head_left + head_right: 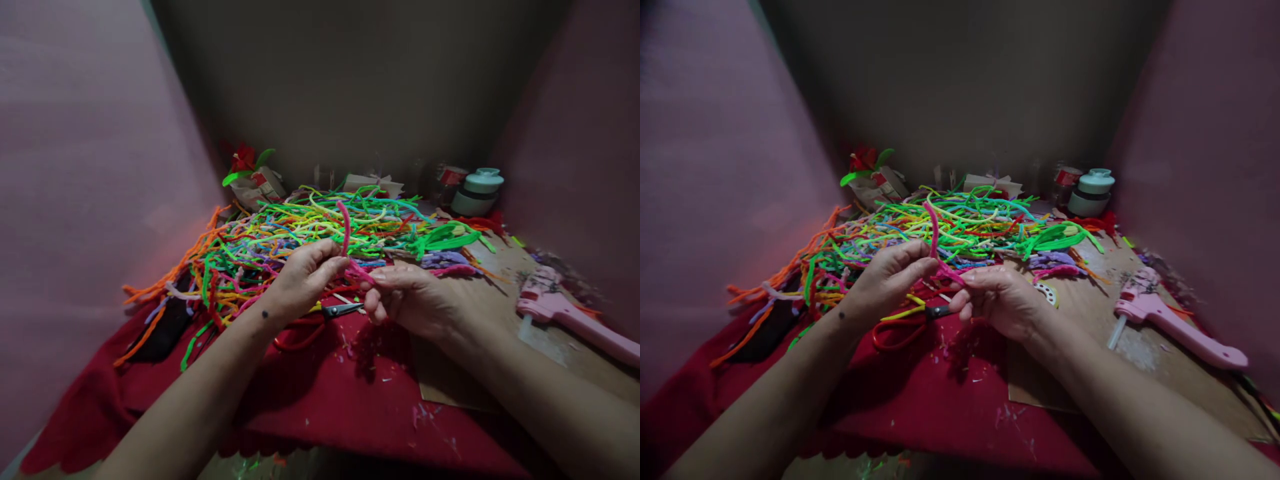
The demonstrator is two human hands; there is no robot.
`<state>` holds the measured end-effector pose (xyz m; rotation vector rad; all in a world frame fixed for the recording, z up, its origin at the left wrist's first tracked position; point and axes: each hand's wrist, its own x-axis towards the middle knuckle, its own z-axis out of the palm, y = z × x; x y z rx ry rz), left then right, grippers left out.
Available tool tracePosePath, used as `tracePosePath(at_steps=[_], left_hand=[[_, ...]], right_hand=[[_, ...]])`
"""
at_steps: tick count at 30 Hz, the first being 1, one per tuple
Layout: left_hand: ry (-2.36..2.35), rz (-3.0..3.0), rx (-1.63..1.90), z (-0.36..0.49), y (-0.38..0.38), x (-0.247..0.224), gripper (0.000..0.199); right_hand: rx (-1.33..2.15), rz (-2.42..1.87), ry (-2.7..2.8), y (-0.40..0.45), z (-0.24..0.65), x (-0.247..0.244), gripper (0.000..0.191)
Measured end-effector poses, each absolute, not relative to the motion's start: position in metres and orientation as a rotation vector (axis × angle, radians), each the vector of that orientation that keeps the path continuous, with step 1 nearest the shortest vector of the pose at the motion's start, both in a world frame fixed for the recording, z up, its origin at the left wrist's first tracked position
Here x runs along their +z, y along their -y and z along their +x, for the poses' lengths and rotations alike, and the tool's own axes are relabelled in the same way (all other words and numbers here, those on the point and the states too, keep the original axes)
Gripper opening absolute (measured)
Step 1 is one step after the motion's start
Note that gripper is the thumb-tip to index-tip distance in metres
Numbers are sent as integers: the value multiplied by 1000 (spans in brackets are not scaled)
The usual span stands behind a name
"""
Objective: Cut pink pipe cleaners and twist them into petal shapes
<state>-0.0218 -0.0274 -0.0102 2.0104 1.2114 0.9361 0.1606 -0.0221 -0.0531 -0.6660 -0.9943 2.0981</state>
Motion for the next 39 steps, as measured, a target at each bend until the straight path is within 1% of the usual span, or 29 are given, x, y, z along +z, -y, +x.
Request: tracePosePath(at_steps=[4,7,12,15,18,24,28,34,39], left_hand=[[-1202,2136,1040,-22,26,-14,16],[-1162,2205,1098,-23,25,-17,15],[-1095,2014,960,-24,28,-14,17],[-1044,1907,898,-25,29,-13,18],[-1066,1926,856,-24,28,-12,18],[-1182,2065,917,-17,33,-13,14],[-1122,2222,1022,-16,32,-21,12],[-927,2620,1098,-16,30,-28,12],[-971,2630,1059,-15,32,-25,17]], right_hand=[[2118,-679,939,21,161,-55,13],[2010,-690,977,21,158,-55,9],[1783,-722,982,21,154,-53,8],[1751,-701,963,22,154,-52,9],[1746,-695,952,24,153,-52,8],[1785,-639,871,30,147,-51,5],[1851,-566,795,32,141,-54,5],[1761,-624,792,31,134,-61,8],[1727,-643,788,33,132,-59,6]])
